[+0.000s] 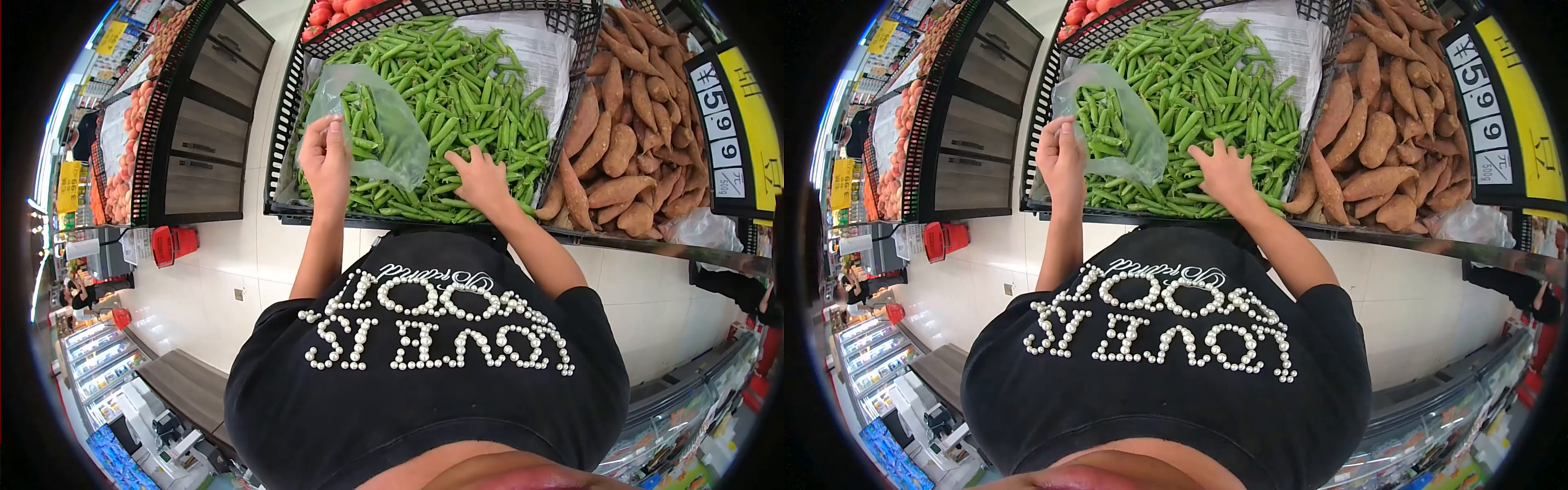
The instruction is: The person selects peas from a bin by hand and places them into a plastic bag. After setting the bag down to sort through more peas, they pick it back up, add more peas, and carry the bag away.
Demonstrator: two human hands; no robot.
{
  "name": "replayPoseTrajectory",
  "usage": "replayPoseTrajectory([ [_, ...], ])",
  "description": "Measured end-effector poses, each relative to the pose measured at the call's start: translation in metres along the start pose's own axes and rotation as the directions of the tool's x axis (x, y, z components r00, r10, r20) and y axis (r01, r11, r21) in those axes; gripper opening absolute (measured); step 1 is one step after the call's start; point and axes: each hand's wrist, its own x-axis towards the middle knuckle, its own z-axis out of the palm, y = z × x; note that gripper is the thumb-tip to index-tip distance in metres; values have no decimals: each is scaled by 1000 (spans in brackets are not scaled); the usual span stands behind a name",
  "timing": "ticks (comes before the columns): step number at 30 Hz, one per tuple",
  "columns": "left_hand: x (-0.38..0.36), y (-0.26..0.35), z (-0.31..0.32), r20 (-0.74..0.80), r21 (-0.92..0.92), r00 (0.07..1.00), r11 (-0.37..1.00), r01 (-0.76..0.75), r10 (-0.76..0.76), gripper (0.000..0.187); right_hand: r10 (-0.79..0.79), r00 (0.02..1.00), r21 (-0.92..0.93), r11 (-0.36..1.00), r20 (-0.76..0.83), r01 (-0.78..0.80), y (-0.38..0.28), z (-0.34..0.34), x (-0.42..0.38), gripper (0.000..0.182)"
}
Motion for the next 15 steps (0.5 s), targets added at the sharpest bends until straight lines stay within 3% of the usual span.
replayPoseTrajectory([
  [5,-2,3,0,-4,5,1000,1000,4,-4,16,-18,996,92,995,-82,25,9,-5,3,74],
  [9,-1,1,0,8,2,1000,1000,-2,2,16,69,994,306,951,-88,-39,14,-37,8,76],
  [12,-1,0,0,28,3,1000,1000,-7,7,16,116,973,408,913,-197,-26,25,-47,20,76],
  [15,-1,0,1,22,2,1000,1000,-4,4,15,128,925,548,831,-357,97,39,-52,43,76],
])
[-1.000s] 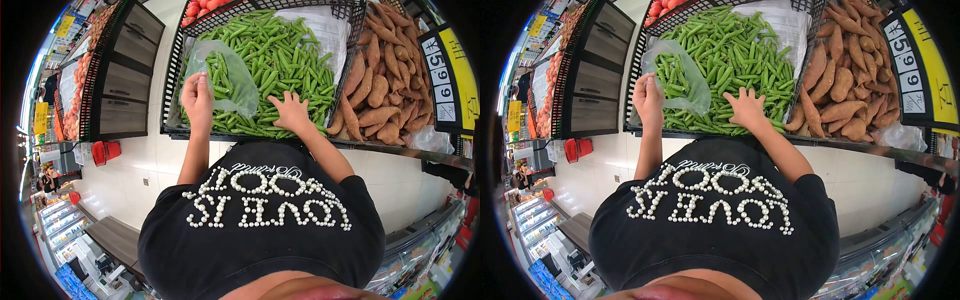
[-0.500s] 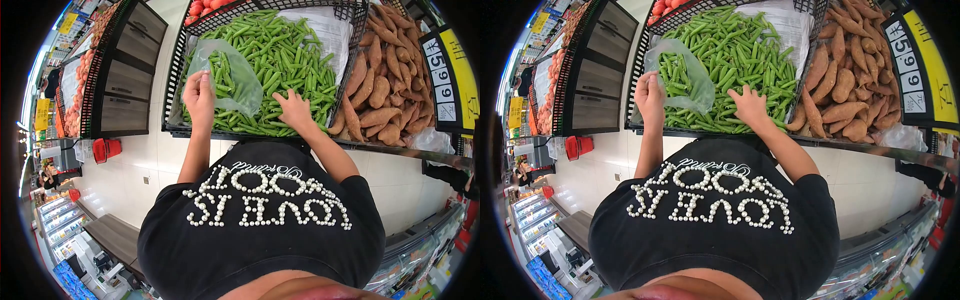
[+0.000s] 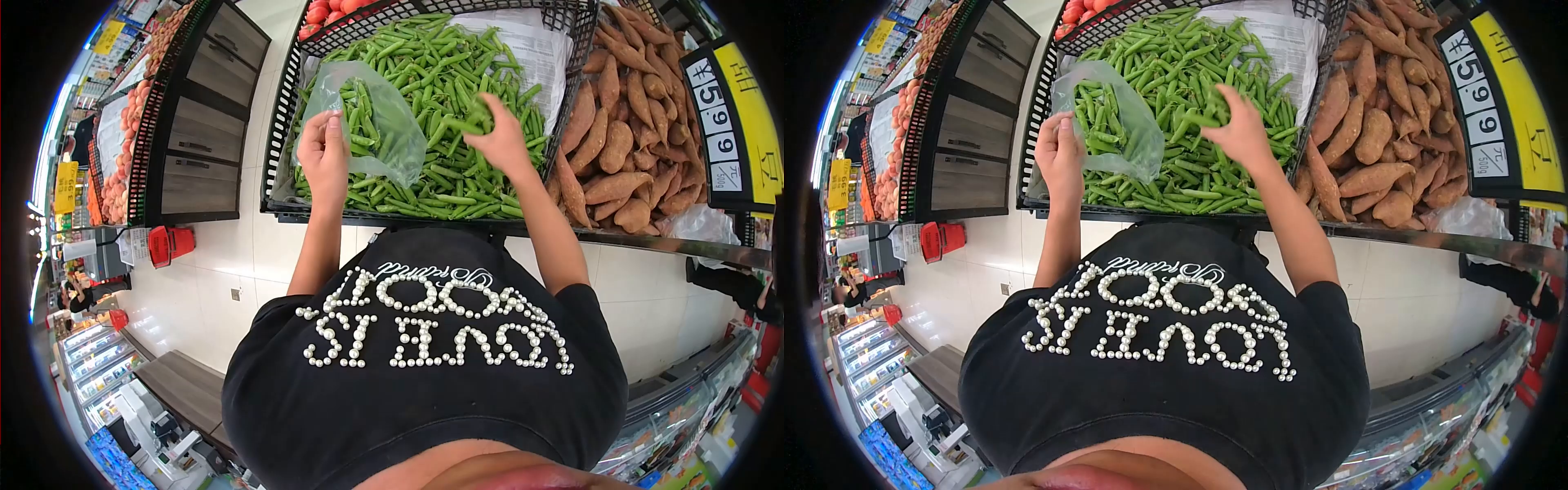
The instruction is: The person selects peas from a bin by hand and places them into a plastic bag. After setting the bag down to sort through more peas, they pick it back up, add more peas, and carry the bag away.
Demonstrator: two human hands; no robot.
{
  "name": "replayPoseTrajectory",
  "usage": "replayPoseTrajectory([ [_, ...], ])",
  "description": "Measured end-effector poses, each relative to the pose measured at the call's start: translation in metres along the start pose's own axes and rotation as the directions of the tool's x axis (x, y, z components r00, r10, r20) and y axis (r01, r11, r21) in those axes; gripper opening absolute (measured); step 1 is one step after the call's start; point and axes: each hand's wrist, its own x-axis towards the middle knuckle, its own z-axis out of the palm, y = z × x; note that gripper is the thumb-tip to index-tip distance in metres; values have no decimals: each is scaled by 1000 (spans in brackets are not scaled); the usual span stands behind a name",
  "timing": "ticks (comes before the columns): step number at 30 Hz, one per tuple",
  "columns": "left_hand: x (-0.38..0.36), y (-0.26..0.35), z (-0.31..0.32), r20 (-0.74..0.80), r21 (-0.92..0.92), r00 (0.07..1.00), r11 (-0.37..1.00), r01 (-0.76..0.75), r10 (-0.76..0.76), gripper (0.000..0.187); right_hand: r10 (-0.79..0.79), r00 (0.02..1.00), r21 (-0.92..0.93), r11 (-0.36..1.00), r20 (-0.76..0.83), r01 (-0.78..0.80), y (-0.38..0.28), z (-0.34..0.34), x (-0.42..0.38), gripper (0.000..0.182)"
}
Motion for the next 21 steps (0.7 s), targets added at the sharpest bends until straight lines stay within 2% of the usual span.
replayPoseTrajectory([
  [1,0,0,0,0,2,1000,1000,2,-2,15,-13,999,94,995,-44,17,-3,-5,7,76],
  [2,0,0,1,1,3,1000,1000,3,-3,15,59,998,160,986,-33,-53,-23,-17,12,70],
  [3,1,0,2,1,4,1000,1000,4,-4,15,122,991,370,924,-46,-97,-28,-17,16,70],
  [5,1,-1,3,-3,-6,1000,1000,9,-9,15,244,969,730,668,-29,-146,-30,-14,28,70],
  [6,1,-1,3,-8,-11,1000,1000,11,-11,15,242,969,819,543,56,-183,-27,-15,33,59],
  [9,1,-2,2,-2,-22,1000,1000,4,-4,16,282,933,912,276,224,-302,-45,-26,36,55],
  [10,1,-2,2,-2,-14,1000,1000,3,-3,16,235,939,933,202,250,-298,-45,-24,37,51],
  [13,0,-2,2,1,-5,1000,1000,4,-4,16,206,933,952,23,294,-305,-52,-17,35,47],
  [16,0,-3,5,9,-13,1000,1000,8,-8,17,169,895,909,-137,412,-393,-64,-14,35,43],
  [19,0,-1,6,-2,-6,1000,1000,13,-13,17,91,875,865,-230,476,-446,-86,-9,33,40],
  [20,1,0,6,-1,-7,1000,1000,20,-20,17,98,908,906,-171,407,-388,-94,-1,32,39],
  [21,1,0,7,2,-7,1000,1000,26,-26,17,149,903,910,-173,403,-377,-92,16,35,38],
])
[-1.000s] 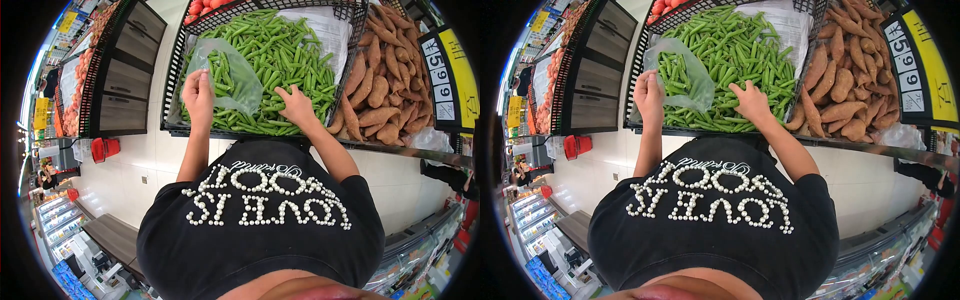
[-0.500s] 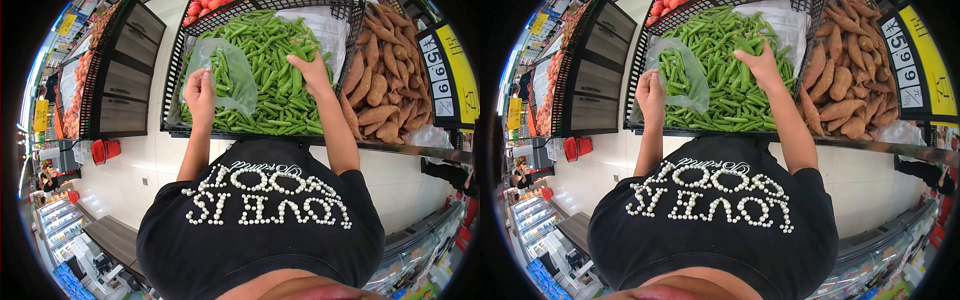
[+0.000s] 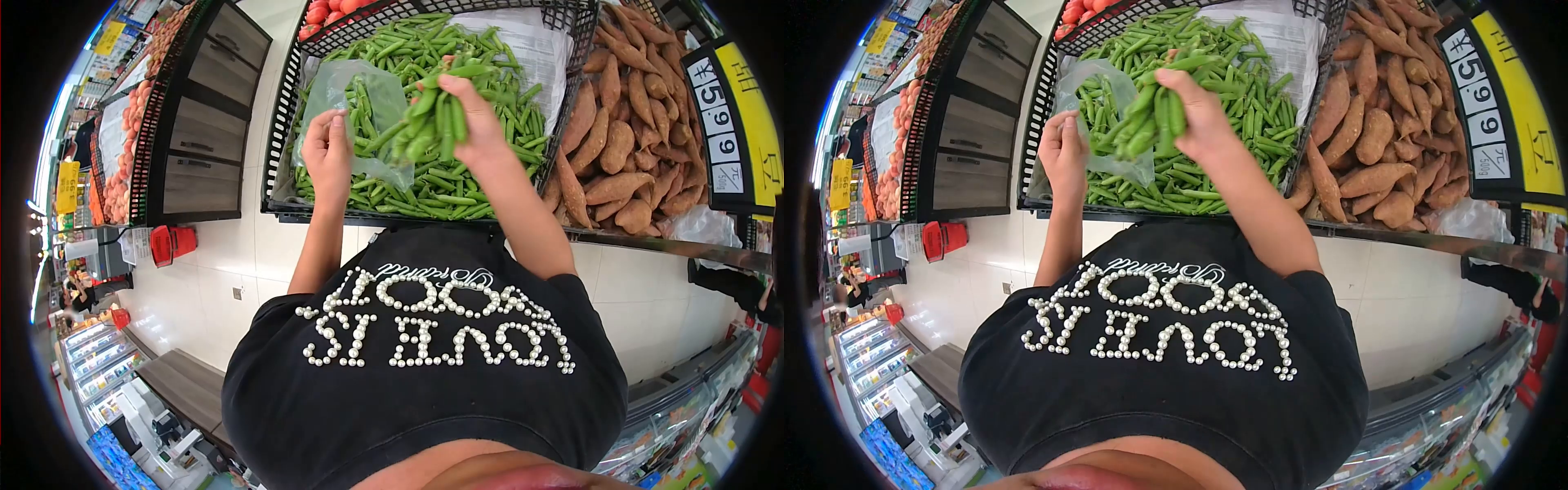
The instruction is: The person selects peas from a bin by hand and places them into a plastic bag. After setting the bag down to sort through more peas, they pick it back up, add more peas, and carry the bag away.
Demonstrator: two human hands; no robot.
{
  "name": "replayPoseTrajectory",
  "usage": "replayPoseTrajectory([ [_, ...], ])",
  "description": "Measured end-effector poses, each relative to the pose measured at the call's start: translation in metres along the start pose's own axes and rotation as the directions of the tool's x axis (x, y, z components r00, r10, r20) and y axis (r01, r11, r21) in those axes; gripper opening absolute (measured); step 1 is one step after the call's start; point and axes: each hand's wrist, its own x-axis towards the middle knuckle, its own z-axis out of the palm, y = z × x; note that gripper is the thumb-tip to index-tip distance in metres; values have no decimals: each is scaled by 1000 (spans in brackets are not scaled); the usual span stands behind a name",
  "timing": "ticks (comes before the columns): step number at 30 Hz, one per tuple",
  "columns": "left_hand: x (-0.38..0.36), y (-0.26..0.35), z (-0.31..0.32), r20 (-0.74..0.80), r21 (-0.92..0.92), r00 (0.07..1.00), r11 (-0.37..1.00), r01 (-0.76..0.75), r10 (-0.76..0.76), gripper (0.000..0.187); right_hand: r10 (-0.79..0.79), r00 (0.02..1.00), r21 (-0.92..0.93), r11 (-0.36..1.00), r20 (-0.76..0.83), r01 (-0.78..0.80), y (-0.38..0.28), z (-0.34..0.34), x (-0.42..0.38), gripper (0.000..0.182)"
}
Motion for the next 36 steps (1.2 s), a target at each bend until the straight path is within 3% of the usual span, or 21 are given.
replayPoseTrajectory([
  [4,2,0,1,-49,-71,998,997,31,-34,16,-462,884,-108,884,-70,454,33,47,15,53],
  [6,9,1,2,-107,-103,994,994,23,-34,15,-690,723,-319,693,-34,646,52,62,32,52],
  [7,13,0,1,-147,-88,988,996,35,-48,15,-722,691,-347,639,39,687,63,65,39,54],
  [9,23,7,3,-184,-199,980,979,43,-80,15,-790,559,-624,310,251,718,93,61,60,52],
  [10,28,10,4,-201,-256,975,966,45,-98,15,-784,501,-710,112,367,695,106,55,68,51],
  [11,36,9,-6,-151,-310,982,949,61,-112,16,-717,582,-720,162,384,675,115,50,72,50],
  [13,45,16,-5,-269,-353,954,935,27,-129,16,-560,721,-743,254,409,619,130,41,81,48],
  [14,50,20,-3,-325,-375,935,927,9,-140,16,-433,744,-776,144,508,614,131,34,86,46],
  [15,58,10,-12,-326,-340,943,939,-57,-61,15,-288,763,-791,30,579,612,128,22,91,44],
  [16,57,10,-17,-286,-344,956,938,-31,-73,15,-130,777,-787,-83,616,611,124,17,89,43],
  [17,54,10,-20,-243,-347,966,938,1,-91,15,-119,803,-801,-241,585,548,126,13,87,43],
  [20,45,7,-20,-165,-313,982,949,31,-87,16,-21,688,-638,-398,725,660,108,6,74,43],
  [21,41,5,-19,-151,-296,986,955,29,-76,16,116,731,-701,-219,672,679,99,5,65,41],
  [24,25,17,-19,9,-321,998,945,66,-67,17,-239,764,-769,-437,599,466,89,-24,49,35],
  [25,25,15,-14,-88,-223,993,973,52,-73,17,-377,761,-847,-302,528,438,79,-29,42,28],
  [28,18,9,-18,-15,-233,995,968,88,-94,17,-420,806,-908,-219,418,357,48,-44,15,26],
  [31,14,11,-13,-11,-132,998,989,62,-64,18,-581,753,-926,-364,309,99,23,-64,-8,31],
  [32,15,10,-12,-19,-92,999,995,45,-47,19,-598,772,-897,-433,214,-87,18,-67,-18,36],
  [34,12,13,-10,-29,-11,999,999,31,-31,19,-579,809,-889,-315,-97,-333,17,-83,-31,36],
  [36,9,13,-8,-28,30,999,999,28,-27,19,-405,897,-857,-382,-180,-345,20,-97,-41,37],
])
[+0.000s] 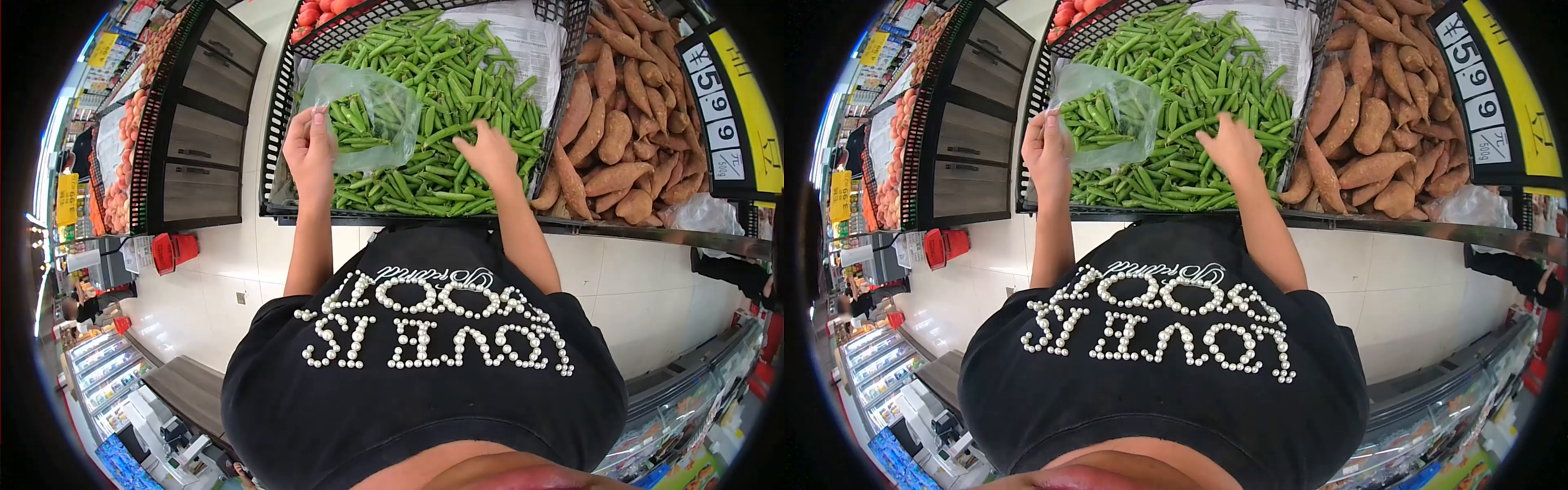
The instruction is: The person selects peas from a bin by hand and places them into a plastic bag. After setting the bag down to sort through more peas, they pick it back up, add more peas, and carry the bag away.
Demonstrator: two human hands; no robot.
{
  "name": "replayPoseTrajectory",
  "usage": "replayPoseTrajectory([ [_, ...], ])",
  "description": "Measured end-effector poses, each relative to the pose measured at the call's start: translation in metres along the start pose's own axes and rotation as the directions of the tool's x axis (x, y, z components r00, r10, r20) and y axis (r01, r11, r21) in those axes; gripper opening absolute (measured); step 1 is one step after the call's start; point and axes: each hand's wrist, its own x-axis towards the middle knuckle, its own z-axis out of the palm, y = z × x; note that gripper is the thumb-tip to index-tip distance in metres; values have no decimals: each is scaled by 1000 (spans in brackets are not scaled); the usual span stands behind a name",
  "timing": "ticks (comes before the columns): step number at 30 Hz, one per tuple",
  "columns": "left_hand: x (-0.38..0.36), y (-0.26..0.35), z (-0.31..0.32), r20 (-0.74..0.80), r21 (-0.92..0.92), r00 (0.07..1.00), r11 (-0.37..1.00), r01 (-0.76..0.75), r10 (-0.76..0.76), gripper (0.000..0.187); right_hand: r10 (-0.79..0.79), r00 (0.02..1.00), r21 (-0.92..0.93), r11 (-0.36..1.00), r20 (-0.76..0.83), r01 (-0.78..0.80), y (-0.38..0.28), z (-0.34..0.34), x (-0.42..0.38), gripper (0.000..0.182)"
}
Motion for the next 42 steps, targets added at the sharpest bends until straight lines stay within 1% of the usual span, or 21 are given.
replayPoseTrajectory([
  [1,-1,-1,0,6,1,1000,1000,4,-4,19,-5,995,-35,999,104,9,6,4,-3,37],
  [4,-4,-2,0,13,3,1000,1000,4,-4,19,-148,989,51,988,-10,148,19,15,-9,36],
  [8,-6,-3,-6,0,29,1000,999,-12,12,19,-121,988,311,939,-101,146,16,-2,-6,25],
  [9,-6,-4,-8,11,25,1000,1000,4,-4,19,-51,998,371,927,-29,58,1,-27,-9,32],
  [12,-6,-7,-9,19,23,1000,1000,-1,1,19,50,955,820,527,-293,224,-15,-19,-3,41],
  [13,-6,-7,-8,24,25,1000,1000,-2,1,18,60,957,870,436,-283,230,-23,-24,-3,44],
  [16,-5,-7,-5,39,32,999,999,-6,5,17,133,887,895,122,-443,428,-44,-21,-4,37],
  [19,-5,-10,-2,62,29,998,999,-15,13,16,144,914,922,132,-380,363,-73,-1,-5,29],
  [20,-6,-12,-1,64,28,998,1000,-8,6,16,-167,936,841,410,-311,353,-85,5,-10,35],
  [21,-5,-16,0,68,25,998,1000,-1,-1,16,-348,937,881,430,-42,199,-99,16,-18,43],
  [24,-3,-13,4,50,17,998,999,-31,30,16,-447,893,848,451,-58,280,-97,27,-27,33],
  [26,-6,-7,-1,28,32,999,999,-43,42,17,-339,941,740,638,21,214,-83,9,-23,27],
  [27,-8,-5,-2,19,33,1000,999,-19,18,16,-332,925,649,666,-185,369,-69,22,-15,23],
  [28,-11,-9,-6,19,34,1000,999,-14,13,16,-306,934,523,774,-186,358,-58,13,-12,24],
  [29,-11,-14,-7,23,28,1000,999,-16,16,16,-277,928,274,899,-247,341,-46,8,-11,25],
  [30,-11,-19,-7,30,20,999,1000,-21,21,16,-158,971,167,968,-181,189,-33,6,-10,27],
  [32,-12,-23,-5,41,4,999,1000,-20,20,16,-9,997,45,999,-80,13,-9,8,-6,29],
  [35,-12,-23,-3,46,-1,999,1000,-16,16,16,-53,998,158,986,47,44,14,27,-3,27],
  [38,-10,-19,1,59,14,998,1000,-25,24,15,-128,989,293,945,-71,143,22,36,-2,24],
  [41,-8,-17,1,60,25,997,999,-42,40,15,-3,995,556,829,-97,57,20,29,1,21],
  [42,-8,-18,0,56,27,998,999,-43,41,15,41,994,704,709,-102,43,19,28,1,21],
])
